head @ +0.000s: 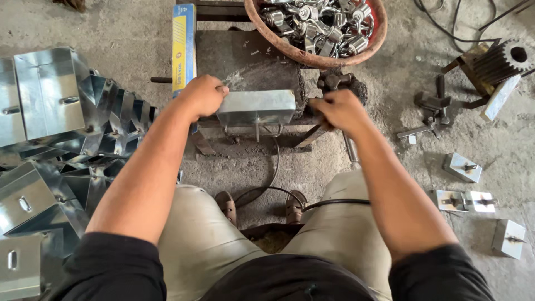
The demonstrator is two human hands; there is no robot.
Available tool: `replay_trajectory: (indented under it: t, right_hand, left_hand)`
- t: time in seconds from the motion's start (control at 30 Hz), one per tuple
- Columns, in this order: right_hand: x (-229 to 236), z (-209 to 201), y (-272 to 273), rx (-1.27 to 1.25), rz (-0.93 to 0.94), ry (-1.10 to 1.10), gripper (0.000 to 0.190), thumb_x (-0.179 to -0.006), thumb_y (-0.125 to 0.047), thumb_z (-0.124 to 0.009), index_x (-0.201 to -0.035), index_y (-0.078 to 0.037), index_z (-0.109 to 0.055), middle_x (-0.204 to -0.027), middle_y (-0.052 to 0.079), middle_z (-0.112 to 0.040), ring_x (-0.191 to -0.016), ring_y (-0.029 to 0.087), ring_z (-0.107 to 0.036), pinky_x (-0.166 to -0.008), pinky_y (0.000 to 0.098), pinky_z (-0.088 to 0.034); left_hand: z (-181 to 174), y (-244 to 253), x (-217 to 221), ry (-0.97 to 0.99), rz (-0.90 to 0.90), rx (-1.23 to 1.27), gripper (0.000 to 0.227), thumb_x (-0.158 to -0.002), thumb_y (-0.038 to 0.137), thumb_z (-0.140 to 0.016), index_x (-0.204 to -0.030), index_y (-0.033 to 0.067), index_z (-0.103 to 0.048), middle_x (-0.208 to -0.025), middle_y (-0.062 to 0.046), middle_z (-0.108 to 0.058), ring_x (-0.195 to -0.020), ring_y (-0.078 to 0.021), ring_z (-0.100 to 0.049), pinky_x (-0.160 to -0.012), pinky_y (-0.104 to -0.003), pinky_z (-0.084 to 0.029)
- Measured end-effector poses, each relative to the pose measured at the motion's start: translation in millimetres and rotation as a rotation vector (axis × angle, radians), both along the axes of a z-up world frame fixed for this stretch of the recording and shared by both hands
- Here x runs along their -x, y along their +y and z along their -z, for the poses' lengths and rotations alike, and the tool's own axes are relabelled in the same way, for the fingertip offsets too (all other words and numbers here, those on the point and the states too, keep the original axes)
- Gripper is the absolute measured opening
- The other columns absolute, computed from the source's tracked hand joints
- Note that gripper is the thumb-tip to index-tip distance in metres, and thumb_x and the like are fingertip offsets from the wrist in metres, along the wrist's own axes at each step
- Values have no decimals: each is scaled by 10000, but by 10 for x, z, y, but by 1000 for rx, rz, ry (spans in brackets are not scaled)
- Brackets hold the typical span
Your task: The person sits on the floor and repeatedly welds metal rings onto rectangular metal plates. They pick up a plate, place a ring on it, and use a welding torch to secure the ring, creating sparks. The person flips the plate to weld the other side and then sets the finished piece aside.
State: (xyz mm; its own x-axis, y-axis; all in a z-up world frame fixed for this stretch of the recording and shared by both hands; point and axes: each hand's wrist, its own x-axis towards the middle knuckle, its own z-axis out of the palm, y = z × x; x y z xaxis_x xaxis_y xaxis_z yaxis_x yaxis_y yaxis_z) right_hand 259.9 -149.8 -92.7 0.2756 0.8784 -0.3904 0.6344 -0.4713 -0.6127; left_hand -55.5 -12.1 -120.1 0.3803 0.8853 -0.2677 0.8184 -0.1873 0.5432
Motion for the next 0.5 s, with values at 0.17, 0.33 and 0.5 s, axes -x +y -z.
replay_trajectory:
  t: [0.17,0.33,0.5]
  right_hand:
    - [-670,-74,-1059,-299,158,450,267,-1004,-218,-681,-992,48,-708,-733,118,-654,-600,161,-603,-548,331,-484]
    - [-1521,268,-2255,-410,571,396,329,-1060,-224,-695,-1108,102,-676,-809,125,-651,-688,202,-592,-625,348,-467]
    - [-2054,966,-3503,-182,830,78,380,-1042,-268,-665,-1139,99,-691,-844,142,-703,-688,223,-658,-666,377,-534]
  left_hand:
    - [256,511,-166,-62,-142,237,384,-1020,337,-610,-1077,-10,-765,-1107,-226,-724,-1012,-355,-687,-849,-503,-515]
    - [535,939,-224,-85,-333,217,332,-988,317,-688,-1123,14,-711,-1159,-212,-670,-1004,-351,-638,-835,-504,-520]
    - [465,816,-101,-462,-439,373,386,-1038,397,-564,-1076,59,-747,-1050,-157,-735,-796,-258,-669,-862,-491,-544]
